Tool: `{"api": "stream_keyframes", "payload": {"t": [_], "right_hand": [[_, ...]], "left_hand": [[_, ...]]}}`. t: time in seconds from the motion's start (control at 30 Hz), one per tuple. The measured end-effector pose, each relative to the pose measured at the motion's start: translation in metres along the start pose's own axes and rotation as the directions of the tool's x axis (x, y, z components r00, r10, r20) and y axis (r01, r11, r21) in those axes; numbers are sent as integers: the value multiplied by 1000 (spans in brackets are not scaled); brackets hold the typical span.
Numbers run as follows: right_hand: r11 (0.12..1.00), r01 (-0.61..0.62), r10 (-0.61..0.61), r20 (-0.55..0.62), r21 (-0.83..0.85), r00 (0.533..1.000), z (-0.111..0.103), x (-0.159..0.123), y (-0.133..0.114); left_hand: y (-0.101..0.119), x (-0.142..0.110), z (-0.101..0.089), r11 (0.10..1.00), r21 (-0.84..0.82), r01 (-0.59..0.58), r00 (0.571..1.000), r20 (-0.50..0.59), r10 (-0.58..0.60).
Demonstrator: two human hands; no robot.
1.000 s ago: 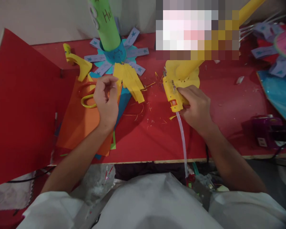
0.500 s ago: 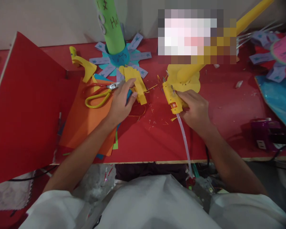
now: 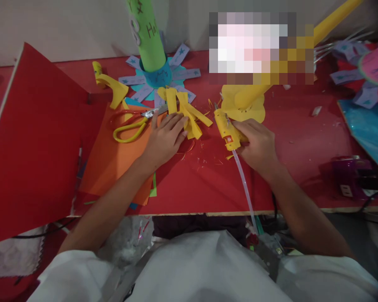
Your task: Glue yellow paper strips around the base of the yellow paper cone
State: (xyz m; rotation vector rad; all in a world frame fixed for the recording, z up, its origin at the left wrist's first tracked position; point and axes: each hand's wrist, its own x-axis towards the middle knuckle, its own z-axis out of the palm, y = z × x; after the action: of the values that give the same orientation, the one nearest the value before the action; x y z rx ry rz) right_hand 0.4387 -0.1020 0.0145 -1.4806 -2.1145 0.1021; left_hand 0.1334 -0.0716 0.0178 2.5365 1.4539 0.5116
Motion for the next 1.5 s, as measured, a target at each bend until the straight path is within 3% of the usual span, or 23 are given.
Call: {"api": "stream_keyframes", "payload": {"t": [0.23, 0.33, 0.47, 0.7, 0.87, 1.07, 1.2, 1.33, 1.4, 1.5], "right_hand": [[1000, -13, 13, 17, 2, 1000, 4, 0, 1], [999, -33, 33, 15, 21, 999, 3, 1, 0], [996, -68, 66, 40, 65, 997, 1, 2, -3], [994, -50, 37, 128, 99, 991, -1, 4, -5], [996, -51, 43, 120, 71, 992, -13, -3, 3], [987, -160, 159, -51, -11, 986, -36, -36, 40], [957, -290, 284, -194, -4, 939, -34, -52, 68], [934, -355, 348, -289, 30, 892, -25, -53, 78], [934, -355, 348, -281, 25, 894, -21, -50, 77], [937, -347, 343, -252, 29, 905, -19, -48, 74]], "left_hand": [[0, 1, -3, 998, -23, -58, 998, 4, 58], [-1, 1, -2, 983, -37, -181, 983, 34, 182], [-2, 0, 3, 934, -93, -344, 930, 102, 352], [-1, 0, 4, 960, -59, -272, 959, 61, 276], [0, 1, 2, 971, -34, -237, 971, 34, 238], [-1, -3, 3, 975, -114, -193, 978, -106, 181], [13, -3, -2, 943, -258, -211, 963, -220, 156], [34, 26, -5, 924, -342, -173, 977, -178, 117], [44, 57, 0, 915, -368, -163, 983, -141, 118], [61, 114, 16, 888, -416, -197, 976, -169, 137]]}}
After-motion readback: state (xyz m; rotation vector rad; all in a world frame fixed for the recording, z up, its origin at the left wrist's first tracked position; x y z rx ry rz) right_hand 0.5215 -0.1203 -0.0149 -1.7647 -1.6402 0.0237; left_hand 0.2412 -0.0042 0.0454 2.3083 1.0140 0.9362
